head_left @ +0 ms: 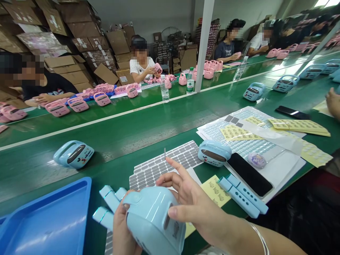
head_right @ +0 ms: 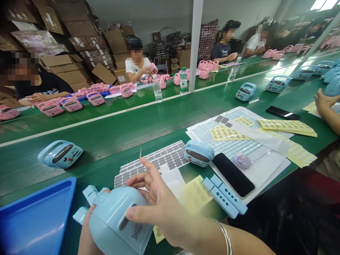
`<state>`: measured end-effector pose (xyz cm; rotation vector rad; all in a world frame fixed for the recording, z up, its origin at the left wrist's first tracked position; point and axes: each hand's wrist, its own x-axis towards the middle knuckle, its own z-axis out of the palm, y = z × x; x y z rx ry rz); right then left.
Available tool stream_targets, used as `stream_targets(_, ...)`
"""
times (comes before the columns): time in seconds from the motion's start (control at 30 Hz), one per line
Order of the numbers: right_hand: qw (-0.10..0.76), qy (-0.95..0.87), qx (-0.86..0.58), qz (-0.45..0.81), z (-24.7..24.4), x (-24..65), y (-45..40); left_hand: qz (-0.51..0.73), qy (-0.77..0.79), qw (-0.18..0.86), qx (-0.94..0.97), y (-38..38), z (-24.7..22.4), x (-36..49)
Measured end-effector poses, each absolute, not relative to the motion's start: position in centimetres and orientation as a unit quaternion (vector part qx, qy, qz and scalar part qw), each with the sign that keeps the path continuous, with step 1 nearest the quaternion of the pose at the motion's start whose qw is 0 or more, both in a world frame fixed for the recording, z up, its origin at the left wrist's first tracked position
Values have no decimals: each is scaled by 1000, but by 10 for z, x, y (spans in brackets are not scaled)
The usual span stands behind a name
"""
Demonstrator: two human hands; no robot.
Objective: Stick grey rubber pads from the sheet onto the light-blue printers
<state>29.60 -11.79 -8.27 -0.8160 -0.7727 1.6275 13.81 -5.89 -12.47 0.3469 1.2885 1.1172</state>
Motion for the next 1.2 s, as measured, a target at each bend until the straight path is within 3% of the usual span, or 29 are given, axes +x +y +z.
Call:
stream_targets(0.43,554,-270,-337,711,-88,294,-117,471,540,680,154,-57,-126,140)
stream_targets(0.93,606,-318,-408,604,-92,290,-119,428,593,675,97,-60,-130,151)
stream_targets(1.2,576,-348,-454,585,-88,290,-112,442,589,669,102,-57,-122,152)
